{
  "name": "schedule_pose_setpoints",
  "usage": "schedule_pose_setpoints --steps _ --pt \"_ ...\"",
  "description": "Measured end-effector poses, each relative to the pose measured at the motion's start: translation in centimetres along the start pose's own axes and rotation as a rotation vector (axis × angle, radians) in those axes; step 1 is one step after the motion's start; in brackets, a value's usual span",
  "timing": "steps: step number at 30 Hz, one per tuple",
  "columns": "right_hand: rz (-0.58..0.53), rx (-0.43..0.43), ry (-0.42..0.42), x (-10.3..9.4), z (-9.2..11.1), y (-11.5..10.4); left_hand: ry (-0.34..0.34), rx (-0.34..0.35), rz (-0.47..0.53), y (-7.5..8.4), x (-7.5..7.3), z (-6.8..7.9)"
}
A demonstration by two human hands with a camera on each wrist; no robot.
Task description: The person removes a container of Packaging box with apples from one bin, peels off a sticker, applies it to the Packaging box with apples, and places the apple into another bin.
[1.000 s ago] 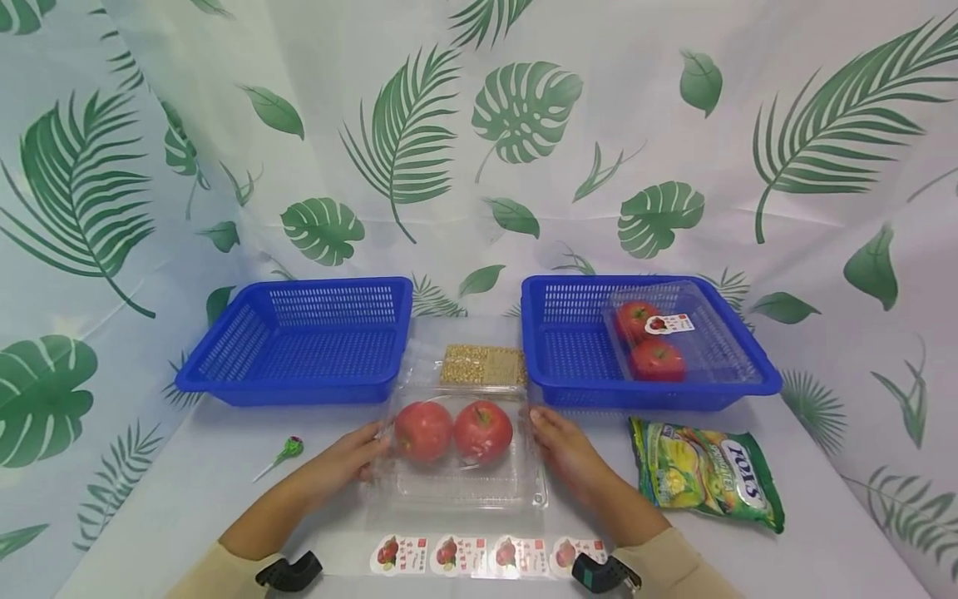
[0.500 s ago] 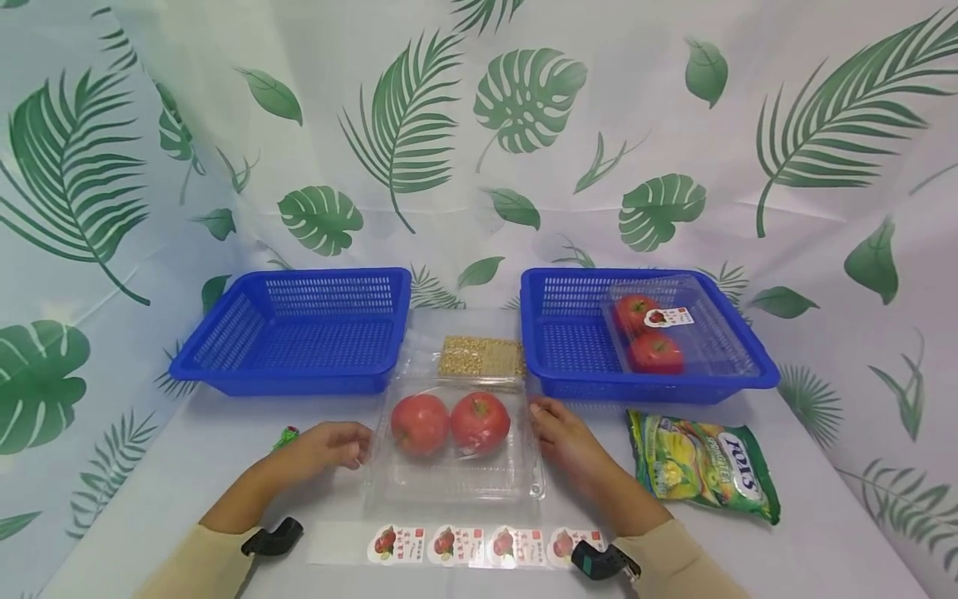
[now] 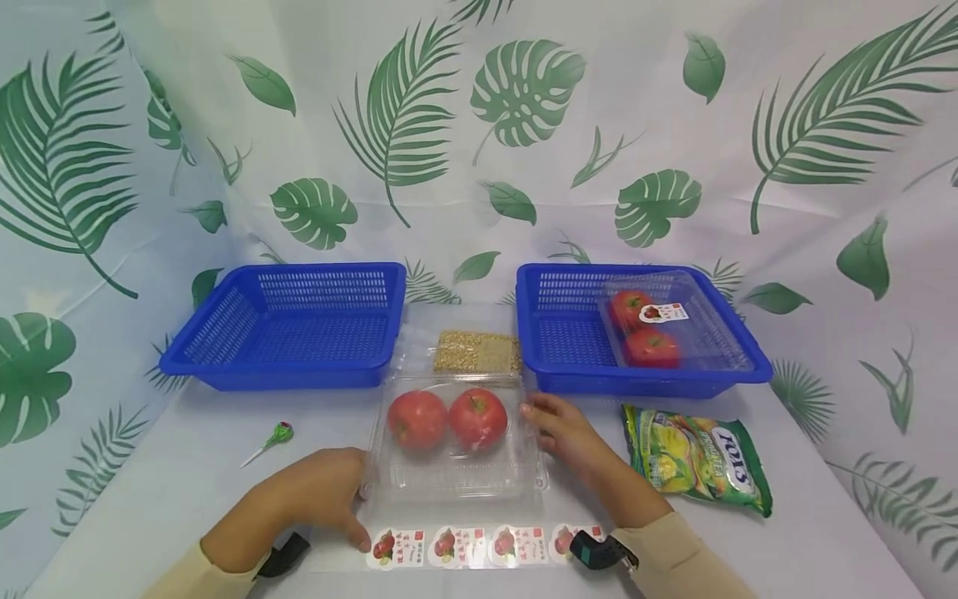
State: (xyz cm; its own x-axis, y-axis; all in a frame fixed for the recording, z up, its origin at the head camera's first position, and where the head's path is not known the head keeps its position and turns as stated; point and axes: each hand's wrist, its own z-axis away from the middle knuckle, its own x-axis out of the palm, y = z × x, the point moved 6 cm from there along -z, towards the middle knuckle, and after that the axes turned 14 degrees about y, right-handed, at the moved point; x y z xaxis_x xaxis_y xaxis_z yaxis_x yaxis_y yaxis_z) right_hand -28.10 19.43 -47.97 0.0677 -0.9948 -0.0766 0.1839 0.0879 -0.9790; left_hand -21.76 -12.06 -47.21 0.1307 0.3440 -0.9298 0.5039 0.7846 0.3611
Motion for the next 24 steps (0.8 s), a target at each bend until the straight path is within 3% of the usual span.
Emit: schedule_pose_setpoints --steps 8,19,24 --pt "-0.004 0.028 0.080 1.1 -0.1 0.0 -0.059 -0.035 0.064 0.0 -0.2 1.4" --pt "0.044 0.005 0.146 -0.3 0.4 -0.2 -0.120 0.084 0.214 -0.4 0.5 0.1" --pt "0.028 0.014 0.132 -0.3 0.3 0.1 -0.103 0.052 0.149 -0.4 0.2 0.3"
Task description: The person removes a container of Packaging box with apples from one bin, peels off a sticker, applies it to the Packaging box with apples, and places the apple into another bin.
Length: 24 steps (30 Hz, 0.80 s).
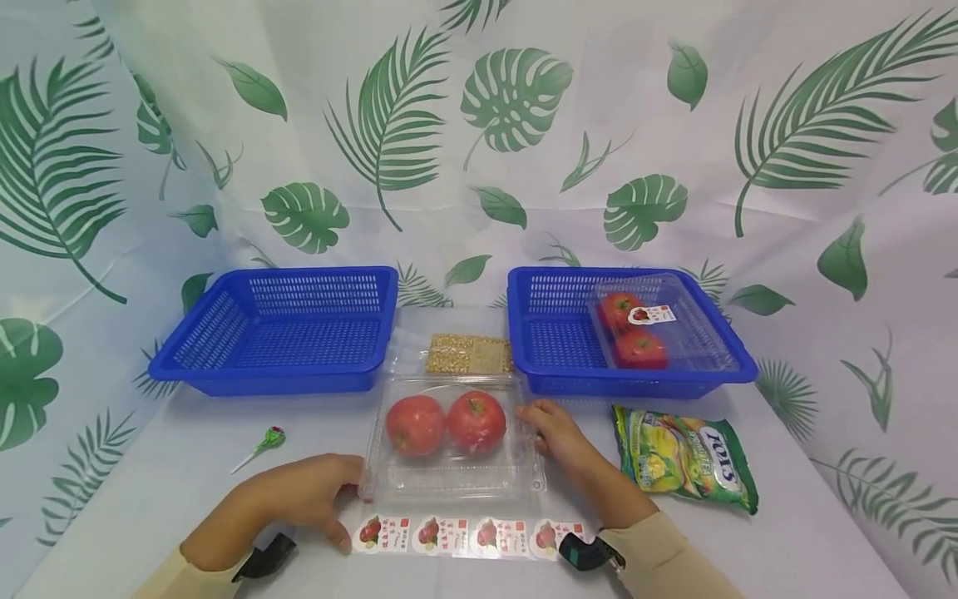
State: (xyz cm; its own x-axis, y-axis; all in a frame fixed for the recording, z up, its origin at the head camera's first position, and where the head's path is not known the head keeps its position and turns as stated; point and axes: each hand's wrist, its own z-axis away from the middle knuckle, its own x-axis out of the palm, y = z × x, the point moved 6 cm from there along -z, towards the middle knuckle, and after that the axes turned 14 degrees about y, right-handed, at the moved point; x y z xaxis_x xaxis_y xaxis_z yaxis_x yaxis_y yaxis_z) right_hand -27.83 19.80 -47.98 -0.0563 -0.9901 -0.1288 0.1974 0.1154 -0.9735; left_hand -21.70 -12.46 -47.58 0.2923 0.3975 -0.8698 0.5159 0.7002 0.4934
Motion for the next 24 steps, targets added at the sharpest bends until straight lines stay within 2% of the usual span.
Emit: schedule_pose_setpoints --steps 4,7,9,13,16,20,24 --pt "-0.048 0.003 -0.032 0.4 0.0 0.4 0.038 -0.075 -0.154 -0.1 -0.5 0.9" --pt "-0.073 0.001 -0.070 0.6 -0.1 0.5 0.036 -0.132 -0.189 -0.3 -0.9 1.3" --pt "-0.056 -0.001 -0.079 0.5 -0.1 0.4 0.027 -0.144 -0.154 -0.3 -1.0 1.2" --pt "0.048 0.019 -0.080 -0.2 -0.1 0.2 0.005 -0.114 -0.066 -0.4 -1.1 0.6" --pt "0.106 0.047 -0.104 -0.4 0.1 0.2 -0.019 -0.100 -0.038 -0.7 -0.9 0.4" --pt "0.070 0.079 -0.151 -0.1 0.3 0.4 -0.063 -0.083 0.026 -1.0 -0.5 0.4" --pt "0.042 0.075 -0.166 0.3 0.2 0.4 -0.125 -0.048 0.171 -0.9 0.1 0.4"
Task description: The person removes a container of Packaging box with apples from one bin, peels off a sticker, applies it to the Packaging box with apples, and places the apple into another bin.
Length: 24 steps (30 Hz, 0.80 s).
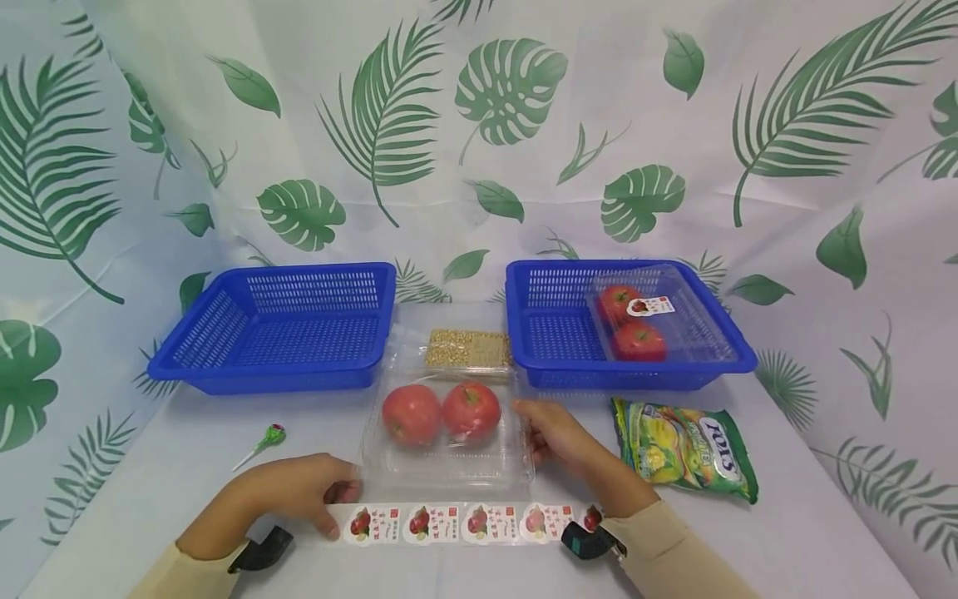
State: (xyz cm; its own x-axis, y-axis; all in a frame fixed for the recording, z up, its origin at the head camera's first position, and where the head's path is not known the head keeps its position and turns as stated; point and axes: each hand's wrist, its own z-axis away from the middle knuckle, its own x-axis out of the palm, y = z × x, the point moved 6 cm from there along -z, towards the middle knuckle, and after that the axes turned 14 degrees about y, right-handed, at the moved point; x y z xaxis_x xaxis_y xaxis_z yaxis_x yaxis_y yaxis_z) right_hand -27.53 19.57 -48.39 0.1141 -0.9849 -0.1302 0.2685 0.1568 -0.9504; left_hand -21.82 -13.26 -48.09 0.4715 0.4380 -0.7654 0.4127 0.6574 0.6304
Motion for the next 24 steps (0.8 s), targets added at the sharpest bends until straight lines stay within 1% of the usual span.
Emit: schedule_pose_setpoints --steps 4,7,12,14,17,19,21,24 --pt "0.010 -0.018 0.002 0.0 -0.3 0.1 -0.066 0.060 0.135 0.4 0.3 0.0" --pt "0.011 -0.022 -0.009 -0.1 -0.4 0.1 -0.115 0.106 0.202 1.0 0.7 0.0" --pt "0.014 -0.042 -0.037 -0.3 -0.3 0.0 -0.208 0.154 0.228 2.4 1.5 0.1" --pt "0.032 -0.061 -0.042 -0.6 -0.3 -0.4 -0.249 0.170 0.233 3.2 1.5 0.1" --pt "0.119 -0.116 -0.015 -1.5 -0.1 -1.4 -0.295 0.195 0.263 4.4 1.1 0.3" --pt "0.215 -0.146 0.023 -2.2 0.1 -2.0 -0.312 0.232 0.298 5.3 0.6 0.6" --pt "0.345 -0.200 0.070 -2.8 0.5 -3.0 -0.315 0.278 0.339 6.3 -0.1 0.8" --pt "0.518 -0.297 0.118 -3.3 1.2 -5.1 -0.295 0.364 0.387 7.9 -1.3 0.8"
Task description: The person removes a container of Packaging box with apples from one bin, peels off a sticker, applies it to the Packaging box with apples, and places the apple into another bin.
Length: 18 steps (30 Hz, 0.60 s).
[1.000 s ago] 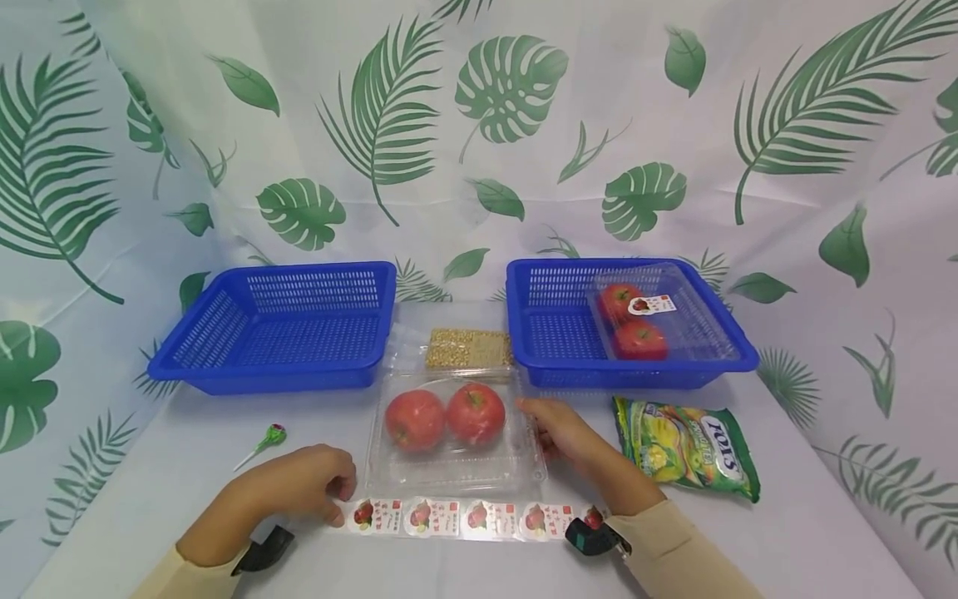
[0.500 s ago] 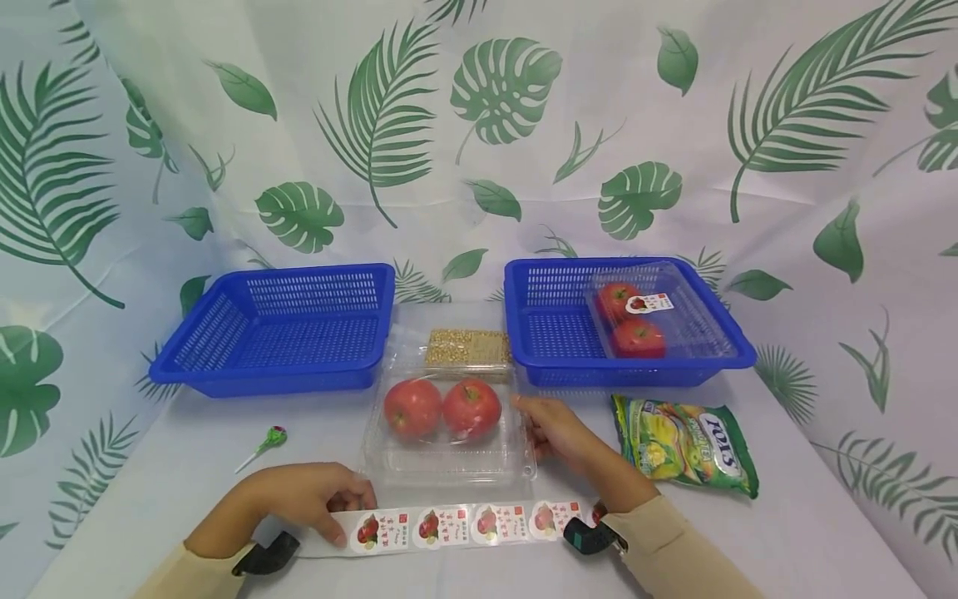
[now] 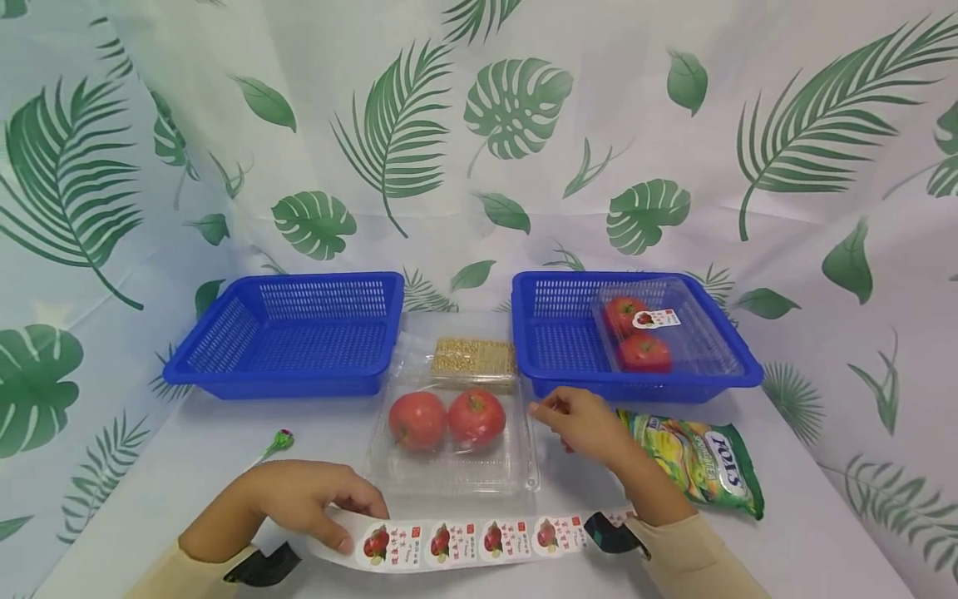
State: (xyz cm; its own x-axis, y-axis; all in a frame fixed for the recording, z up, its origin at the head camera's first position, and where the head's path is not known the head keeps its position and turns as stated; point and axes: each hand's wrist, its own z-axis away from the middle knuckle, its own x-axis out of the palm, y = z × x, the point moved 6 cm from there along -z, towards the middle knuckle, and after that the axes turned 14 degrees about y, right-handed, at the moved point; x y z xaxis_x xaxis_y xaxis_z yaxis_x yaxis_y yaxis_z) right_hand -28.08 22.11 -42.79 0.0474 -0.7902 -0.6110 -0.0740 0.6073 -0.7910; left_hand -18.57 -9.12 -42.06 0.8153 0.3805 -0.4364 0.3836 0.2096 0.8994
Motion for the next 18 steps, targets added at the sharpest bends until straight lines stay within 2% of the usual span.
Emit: schedule_pose_setpoints --steps 2,4,9,14,18 --pt "0.064 -0.094 0.019 -0.7 0.3 -1.7 0.026 0.041 -0.004 1.0 -0.5 -0.6" --pt "0.070 -0.183 0.022 -1.1 0.7 -3.7 0.078 0.070 -0.048 1.9 -1.3 -1.3" --pt "-0.007 -0.398 -0.028 -0.4 2.4 -8.6 0.273 0.055 -0.122 3.1 -3.2 -3.0" --pt "-0.089 -0.581 -0.053 0.6 4.8 -12.2 0.391 0.070 -0.045 3.3 -3.6 -3.7" --pt "-0.132 -0.661 -0.092 1.6 6.2 -13.5 0.455 0.091 -0.028 3.2 -3.7 -3.9"
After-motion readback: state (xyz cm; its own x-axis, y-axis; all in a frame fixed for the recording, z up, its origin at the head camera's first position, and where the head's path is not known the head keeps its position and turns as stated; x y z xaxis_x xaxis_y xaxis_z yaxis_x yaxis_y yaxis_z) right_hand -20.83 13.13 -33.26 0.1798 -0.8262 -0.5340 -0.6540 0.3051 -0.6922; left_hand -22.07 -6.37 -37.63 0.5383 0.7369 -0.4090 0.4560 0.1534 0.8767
